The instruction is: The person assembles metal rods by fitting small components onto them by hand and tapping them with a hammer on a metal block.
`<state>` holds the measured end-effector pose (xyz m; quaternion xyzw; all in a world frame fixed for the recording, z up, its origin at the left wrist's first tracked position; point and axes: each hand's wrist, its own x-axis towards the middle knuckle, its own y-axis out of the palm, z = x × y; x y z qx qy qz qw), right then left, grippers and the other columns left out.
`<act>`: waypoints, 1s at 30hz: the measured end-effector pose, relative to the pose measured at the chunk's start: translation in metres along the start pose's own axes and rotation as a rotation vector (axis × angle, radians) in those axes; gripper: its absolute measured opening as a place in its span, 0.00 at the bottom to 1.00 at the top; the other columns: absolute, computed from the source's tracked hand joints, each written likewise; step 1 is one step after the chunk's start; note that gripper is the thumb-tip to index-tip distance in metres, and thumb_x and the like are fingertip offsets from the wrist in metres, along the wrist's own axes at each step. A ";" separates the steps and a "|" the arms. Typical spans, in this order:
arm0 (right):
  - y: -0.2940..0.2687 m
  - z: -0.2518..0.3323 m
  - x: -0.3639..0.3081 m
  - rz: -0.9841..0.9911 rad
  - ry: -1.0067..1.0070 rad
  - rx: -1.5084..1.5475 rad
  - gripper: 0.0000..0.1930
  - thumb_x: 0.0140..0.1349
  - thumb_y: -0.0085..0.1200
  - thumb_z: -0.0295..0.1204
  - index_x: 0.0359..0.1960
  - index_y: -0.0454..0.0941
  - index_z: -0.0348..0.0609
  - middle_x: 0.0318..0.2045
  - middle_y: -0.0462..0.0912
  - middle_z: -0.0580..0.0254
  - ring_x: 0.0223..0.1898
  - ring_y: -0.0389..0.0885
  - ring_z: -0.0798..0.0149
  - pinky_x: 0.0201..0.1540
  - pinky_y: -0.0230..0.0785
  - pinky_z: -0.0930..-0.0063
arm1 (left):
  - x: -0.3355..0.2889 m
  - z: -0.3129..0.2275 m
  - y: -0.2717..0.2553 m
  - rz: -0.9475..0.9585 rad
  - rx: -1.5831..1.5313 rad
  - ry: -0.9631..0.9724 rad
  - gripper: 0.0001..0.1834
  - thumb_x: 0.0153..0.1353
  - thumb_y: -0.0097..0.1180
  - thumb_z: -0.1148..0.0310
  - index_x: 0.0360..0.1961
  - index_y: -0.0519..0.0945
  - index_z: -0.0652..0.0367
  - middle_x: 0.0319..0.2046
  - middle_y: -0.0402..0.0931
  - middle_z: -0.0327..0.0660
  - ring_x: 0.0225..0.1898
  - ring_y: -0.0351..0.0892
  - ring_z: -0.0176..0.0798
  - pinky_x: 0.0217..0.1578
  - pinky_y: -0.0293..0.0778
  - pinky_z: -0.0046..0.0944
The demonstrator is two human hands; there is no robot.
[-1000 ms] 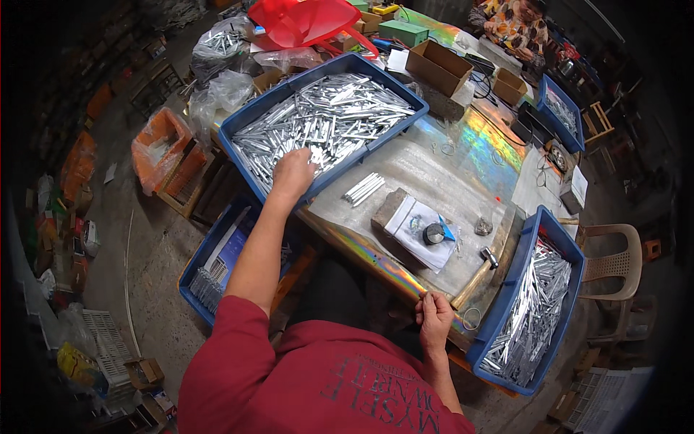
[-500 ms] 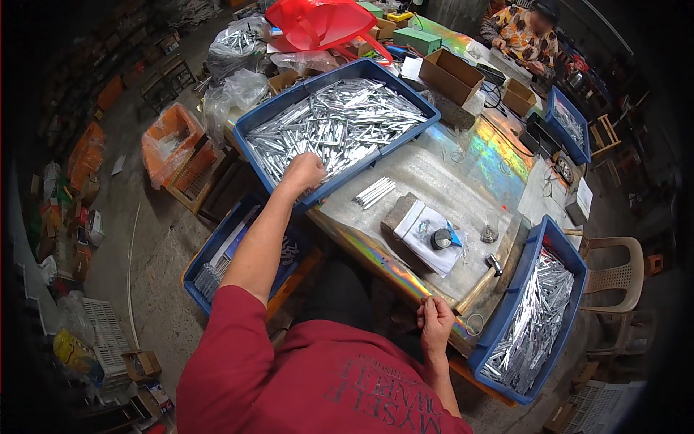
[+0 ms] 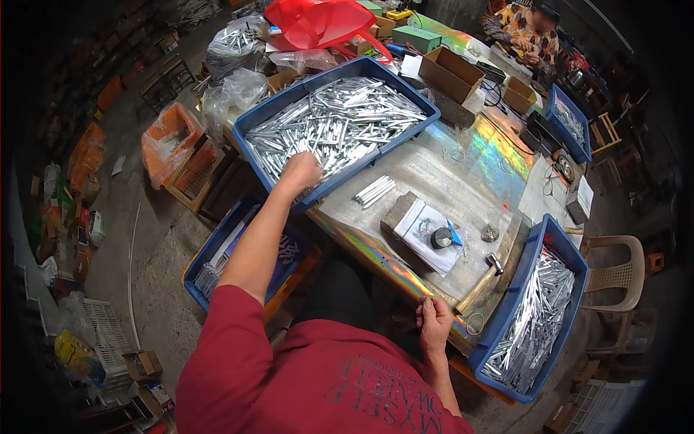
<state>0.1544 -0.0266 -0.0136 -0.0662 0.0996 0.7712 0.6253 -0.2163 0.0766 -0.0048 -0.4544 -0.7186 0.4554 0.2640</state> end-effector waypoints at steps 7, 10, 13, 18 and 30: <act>-0.003 -0.001 0.001 -0.008 0.011 -0.026 0.08 0.56 0.42 0.30 0.27 0.70 0.38 0.15 0.68 0.70 0.12 0.61 0.81 0.14 0.52 0.89 | -0.057 -0.013 -0.036 -0.121 0.089 0.080 0.10 0.43 0.48 0.67 0.19 0.76 0.63 0.18 0.72 0.51 0.24 0.73 0.52 0.29 0.67 0.43; -0.001 0.001 0.003 -0.019 0.032 -0.023 0.08 0.56 0.42 0.30 0.27 0.70 0.38 0.15 0.68 0.70 0.13 0.60 0.81 0.14 0.52 0.89 | -0.090 -0.040 -0.054 -0.130 -0.078 0.134 0.09 0.44 0.48 0.68 0.19 0.75 0.64 0.18 0.72 0.51 0.25 0.73 0.51 0.27 0.67 0.43; 0.000 0.007 0.009 -0.011 0.001 -0.067 0.08 0.56 0.43 0.30 0.27 0.70 0.38 0.14 0.68 0.71 0.13 0.60 0.81 0.14 0.52 0.89 | -0.118 -0.067 -0.046 -0.126 -0.304 0.317 0.05 0.44 0.49 0.73 0.20 0.73 0.66 0.17 0.70 0.48 0.21 0.71 0.45 0.22 0.65 0.37; 0.014 0.033 0.022 0.017 0.035 0.084 0.08 0.56 0.43 0.31 0.31 0.69 0.37 0.16 0.68 0.69 0.13 0.60 0.80 0.14 0.53 0.88 | -0.153 -0.095 -0.017 -0.081 -0.300 0.698 0.03 0.43 0.52 0.77 0.19 0.71 0.64 0.15 0.67 0.44 0.19 0.68 0.45 0.20 0.63 0.37; 0.004 0.028 0.031 0.010 0.046 0.392 0.10 0.57 0.42 0.34 0.29 0.68 0.39 0.15 0.67 0.68 0.12 0.58 0.80 0.14 0.51 0.90 | -0.182 -0.128 0.047 0.073 -0.426 0.808 0.04 0.43 0.53 0.75 0.22 0.71 0.61 0.17 0.67 0.42 0.21 0.68 0.42 0.22 0.64 0.37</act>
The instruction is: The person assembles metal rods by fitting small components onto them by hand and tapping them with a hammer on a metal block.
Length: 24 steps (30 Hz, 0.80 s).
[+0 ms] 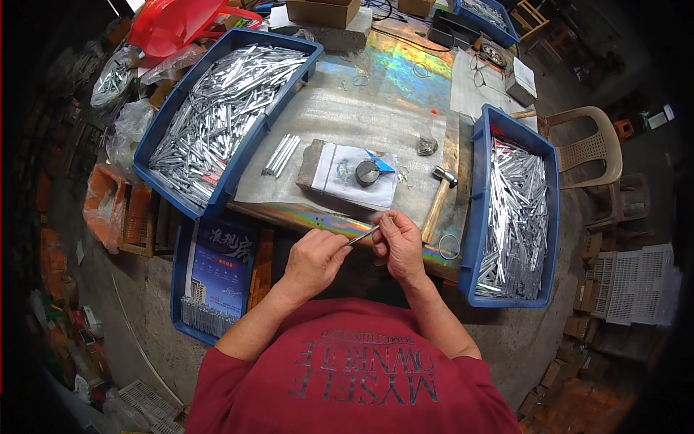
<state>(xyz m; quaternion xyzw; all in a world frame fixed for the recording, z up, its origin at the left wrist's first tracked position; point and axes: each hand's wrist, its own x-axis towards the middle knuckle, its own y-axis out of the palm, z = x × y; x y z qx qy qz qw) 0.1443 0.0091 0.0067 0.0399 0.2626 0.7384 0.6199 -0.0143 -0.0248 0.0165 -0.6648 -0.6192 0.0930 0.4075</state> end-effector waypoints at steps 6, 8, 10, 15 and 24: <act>-0.009 0.000 -0.002 0.038 -0.039 -0.204 0.09 0.58 0.41 0.34 0.31 0.68 0.41 0.16 0.67 0.70 0.14 0.59 0.81 0.15 0.51 0.90 | 0.007 0.000 0.015 0.092 -0.284 -0.222 0.06 0.45 0.53 0.75 0.27 0.74 0.63 0.18 0.69 0.43 0.21 0.69 0.39 0.23 0.64 0.33; -0.012 -0.004 -0.002 0.052 -0.055 -0.257 0.09 0.58 0.40 0.33 0.31 0.68 0.41 0.16 0.67 0.71 0.15 0.59 0.82 0.16 0.51 0.90 | 0.008 0.000 0.018 0.136 -0.303 -0.235 0.07 0.45 0.53 0.75 0.28 0.74 0.63 0.19 0.69 0.43 0.22 0.69 0.38 0.24 0.64 0.32; -0.016 -0.006 -0.003 0.132 -0.046 -0.379 0.09 0.58 0.40 0.33 0.31 0.68 0.41 0.17 0.67 0.72 0.15 0.59 0.82 0.16 0.52 0.90 | 0.009 0.000 0.021 0.210 -0.388 -0.296 0.07 0.45 0.54 0.74 0.28 0.75 0.63 0.19 0.70 0.42 0.21 0.69 0.32 0.24 0.64 0.30; -0.041 0.008 0.025 -0.230 -0.196 -0.462 0.09 0.56 0.43 0.33 0.31 0.71 0.40 0.17 0.69 0.69 0.17 0.64 0.78 0.18 0.57 0.85 | -0.001 0.012 0.022 0.298 -0.555 -0.501 0.07 0.46 0.54 0.74 0.28 0.75 0.64 0.20 0.72 0.36 0.24 0.67 0.23 0.25 0.64 0.25; -0.072 0.012 0.076 -0.335 -0.571 -1.470 0.03 0.47 0.45 0.26 0.23 0.69 0.41 0.23 0.69 0.51 0.28 0.70 0.50 0.30 0.63 0.61 | -0.005 0.015 0.024 0.305 -0.727 -0.567 0.07 0.47 0.54 0.73 0.28 0.75 0.66 0.19 0.72 0.32 0.23 0.65 0.21 0.25 0.64 0.24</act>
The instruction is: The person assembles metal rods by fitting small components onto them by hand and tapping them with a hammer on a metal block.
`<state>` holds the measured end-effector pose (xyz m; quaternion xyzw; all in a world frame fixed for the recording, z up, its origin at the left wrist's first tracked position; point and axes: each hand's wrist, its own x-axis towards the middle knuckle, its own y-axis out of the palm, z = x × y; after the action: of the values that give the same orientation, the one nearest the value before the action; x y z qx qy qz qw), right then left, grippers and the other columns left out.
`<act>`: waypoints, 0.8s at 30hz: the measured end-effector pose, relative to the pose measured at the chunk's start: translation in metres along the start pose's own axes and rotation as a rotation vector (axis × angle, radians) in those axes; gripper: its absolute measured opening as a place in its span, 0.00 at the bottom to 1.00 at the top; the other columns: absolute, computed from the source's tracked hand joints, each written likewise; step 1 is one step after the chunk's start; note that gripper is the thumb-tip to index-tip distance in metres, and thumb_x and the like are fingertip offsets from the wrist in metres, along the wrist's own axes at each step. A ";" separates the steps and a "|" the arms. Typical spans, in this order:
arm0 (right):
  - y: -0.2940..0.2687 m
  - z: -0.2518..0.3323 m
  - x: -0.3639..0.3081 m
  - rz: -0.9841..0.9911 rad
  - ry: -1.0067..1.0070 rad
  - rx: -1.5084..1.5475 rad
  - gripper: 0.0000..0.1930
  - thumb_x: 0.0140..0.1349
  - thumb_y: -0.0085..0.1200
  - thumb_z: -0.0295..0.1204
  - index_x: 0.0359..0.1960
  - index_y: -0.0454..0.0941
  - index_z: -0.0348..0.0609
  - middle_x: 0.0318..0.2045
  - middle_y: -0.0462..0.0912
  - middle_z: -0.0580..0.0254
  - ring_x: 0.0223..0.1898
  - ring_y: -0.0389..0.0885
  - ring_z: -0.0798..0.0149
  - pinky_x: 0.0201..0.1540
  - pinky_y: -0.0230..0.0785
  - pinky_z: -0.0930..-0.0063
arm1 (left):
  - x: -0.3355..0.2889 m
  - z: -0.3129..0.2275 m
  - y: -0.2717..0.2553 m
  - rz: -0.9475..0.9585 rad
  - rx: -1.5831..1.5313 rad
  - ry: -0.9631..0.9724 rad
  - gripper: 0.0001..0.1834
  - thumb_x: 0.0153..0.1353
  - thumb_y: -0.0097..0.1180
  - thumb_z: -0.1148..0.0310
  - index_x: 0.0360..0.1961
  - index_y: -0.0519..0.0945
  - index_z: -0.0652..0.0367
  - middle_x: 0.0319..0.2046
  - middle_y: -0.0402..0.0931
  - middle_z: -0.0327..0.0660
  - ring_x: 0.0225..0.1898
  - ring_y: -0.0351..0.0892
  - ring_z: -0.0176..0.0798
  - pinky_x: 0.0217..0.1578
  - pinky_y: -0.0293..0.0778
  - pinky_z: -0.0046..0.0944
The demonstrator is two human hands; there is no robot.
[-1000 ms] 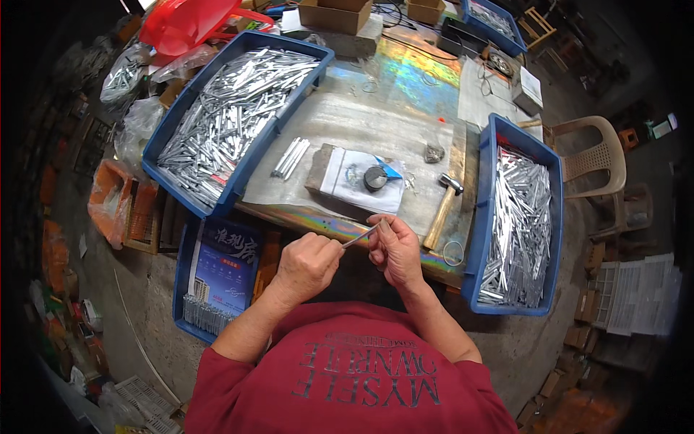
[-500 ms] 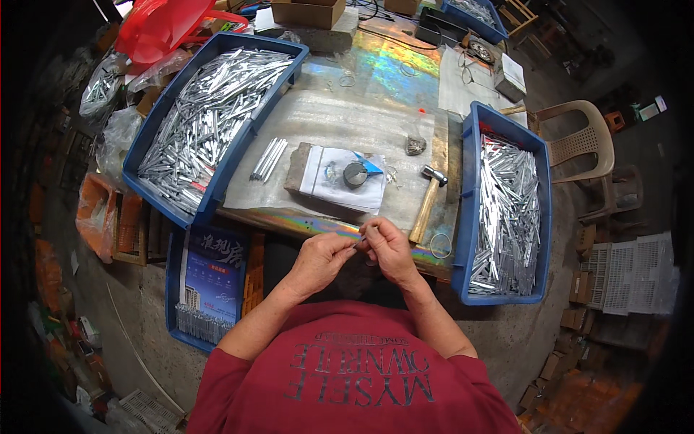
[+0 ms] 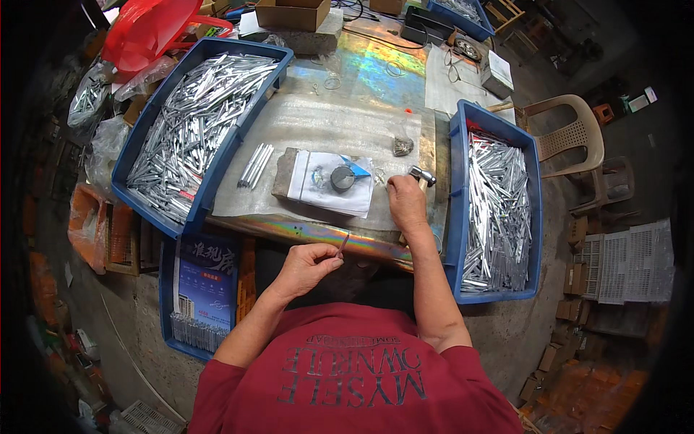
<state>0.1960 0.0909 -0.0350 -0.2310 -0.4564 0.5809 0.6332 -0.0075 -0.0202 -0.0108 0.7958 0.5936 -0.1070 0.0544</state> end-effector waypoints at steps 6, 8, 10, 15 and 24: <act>0.007 0.001 0.006 0.174 0.019 -0.193 0.03 0.45 0.43 0.22 0.24 0.68 0.39 0.25 0.70 0.49 0.29 0.71 0.49 0.31 0.65 0.61 | -0.002 0.000 -0.002 0.028 -0.013 -0.027 0.05 0.47 0.53 0.74 0.27 0.75 0.64 0.20 0.70 0.30 0.24 0.65 0.21 0.25 0.63 0.22; 0.007 0.003 0.006 0.240 0.022 -0.276 0.04 0.44 0.42 0.21 0.24 0.69 0.38 0.26 0.71 0.49 0.30 0.73 0.50 0.32 0.66 0.63 | -0.002 0.000 -0.001 0.040 0.007 -0.020 0.05 0.48 0.53 0.74 0.26 0.75 0.64 0.20 0.70 0.30 0.23 0.65 0.21 0.24 0.63 0.22; 0.005 0.008 0.007 0.259 0.038 -0.318 0.04 0.44 0.43 0.22 0.24 0.69 0.38 0.27 0.71 0.49 0.31 0.73 0.52 0.32 0.67 0.63 | -0.003 0.004 0.000 0.006 -0.046 -0.005 0.05 0.48 0.53 0.74 0.26 0.75 0.64 0.20 0.69 0.30 0.23 0.64 0.21 0.23 0.62 0.22; 0.005 0.008 0.004 0.269 0.023 -0.324 0.05 0.44 0.43 0.23 0.24 0.69 0.37 0.26 0.71 0.50 0.29 0.74 0.53 0.30 0.67 0.63 | -0.003 0.005 -0.001 0.019 -0.057 0.004 0.04 0.47 0.53 0.75 0.26 0.75 0.64 0.19 0.70 0.30 0.21 0.65 0.21 0.22 0.61 0.20; 0.006 0.006 0.002 0.226 0.094 -0.196 0.05 0.46 0.40 0.24 0.24 0.68 0.35 0.24 0.72 0.47 0.28 0.75 0.51 0.30 0.68 0.62 | -0.004 -0.001 0.002 0.029 -0.081 -0.070 0.05 0.47 0.53 0.74 0.25 0.75 0.64 0.18 0.68 0.29 0.21 0.63 0.20 0.21 0.60 0.20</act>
<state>0.1878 0.0927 -0.0367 -0.3684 -0.4518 0.5898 0.5589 -0.0063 -0.0245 -0.0089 0.7972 0.5836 -0.1098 0.1089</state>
